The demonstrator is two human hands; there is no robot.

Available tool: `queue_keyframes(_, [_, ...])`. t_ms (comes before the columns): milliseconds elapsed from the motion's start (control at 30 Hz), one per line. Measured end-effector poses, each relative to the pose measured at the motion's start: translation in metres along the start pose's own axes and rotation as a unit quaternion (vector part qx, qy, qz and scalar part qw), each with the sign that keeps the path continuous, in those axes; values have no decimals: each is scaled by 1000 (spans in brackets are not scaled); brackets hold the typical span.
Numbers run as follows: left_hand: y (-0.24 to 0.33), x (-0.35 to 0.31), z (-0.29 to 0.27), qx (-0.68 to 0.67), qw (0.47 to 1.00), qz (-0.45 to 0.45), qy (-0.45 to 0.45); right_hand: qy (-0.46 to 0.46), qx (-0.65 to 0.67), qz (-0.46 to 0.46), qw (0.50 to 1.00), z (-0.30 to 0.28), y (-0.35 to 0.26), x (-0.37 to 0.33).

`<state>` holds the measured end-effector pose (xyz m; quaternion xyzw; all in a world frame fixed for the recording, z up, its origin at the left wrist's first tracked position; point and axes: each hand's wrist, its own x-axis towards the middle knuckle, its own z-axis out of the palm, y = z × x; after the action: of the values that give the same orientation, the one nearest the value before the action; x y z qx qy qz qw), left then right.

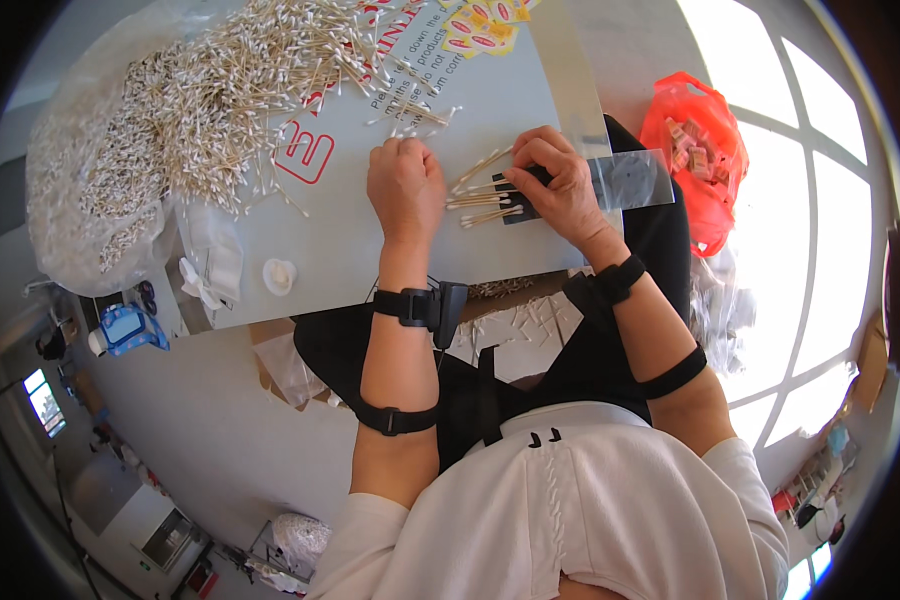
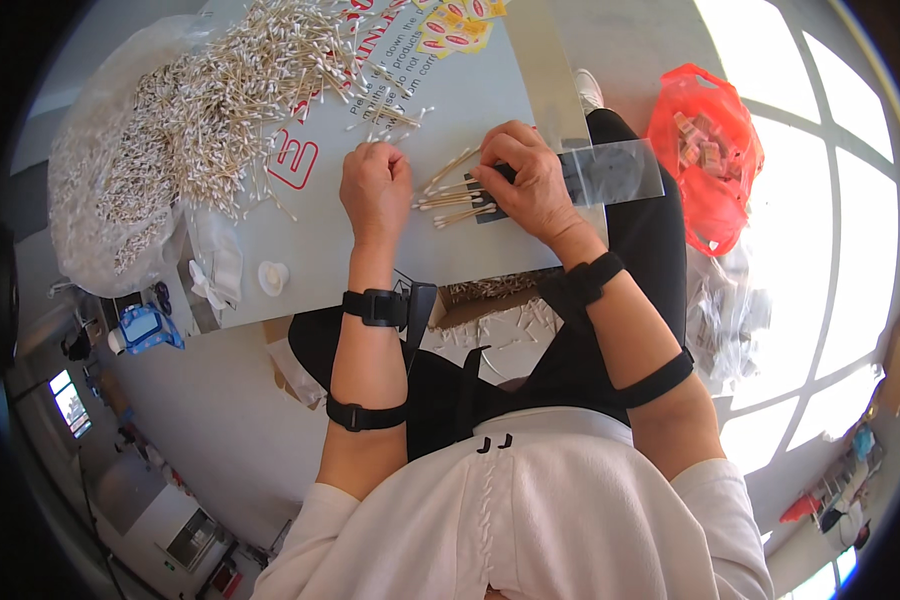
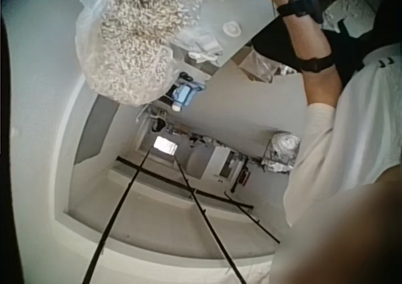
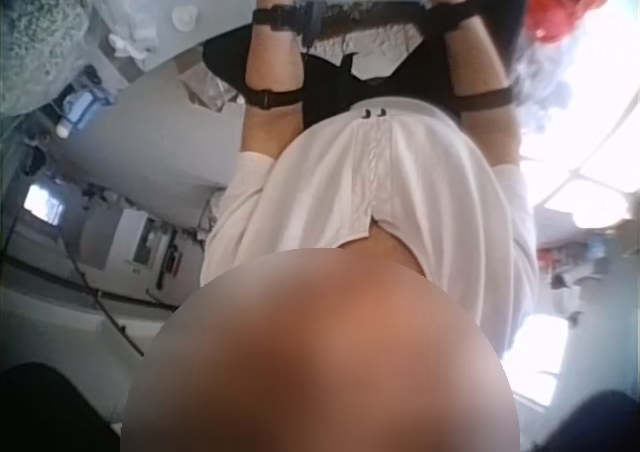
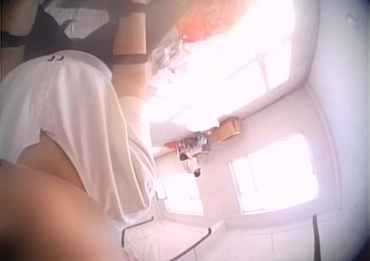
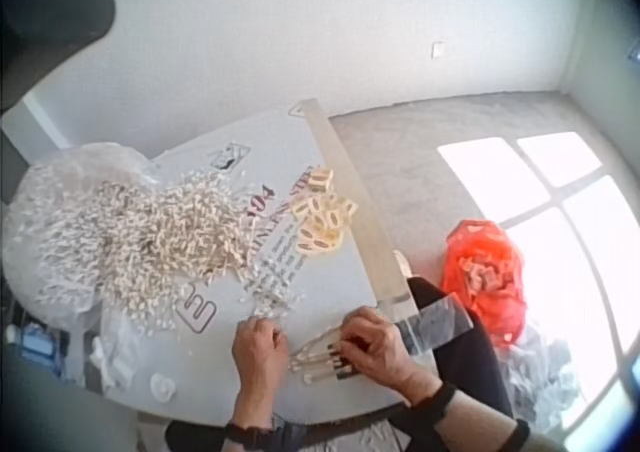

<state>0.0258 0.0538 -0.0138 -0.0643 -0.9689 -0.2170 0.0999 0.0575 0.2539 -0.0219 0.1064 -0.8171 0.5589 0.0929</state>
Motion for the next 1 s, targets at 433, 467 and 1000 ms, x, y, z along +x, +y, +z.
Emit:
queue_keyframes(433, [-11,75,-17,27,973,212,-92,65,-40,16,997,11,2,2])
queue_keyframes(467, [-13,80,-15,26,972,213,-92,71,-64,-8,995,11,2,2])
queue_keyframes(1000, [10,-2,-64,-478,869,-105,-68,80,-70,-20,994,11,6,0])
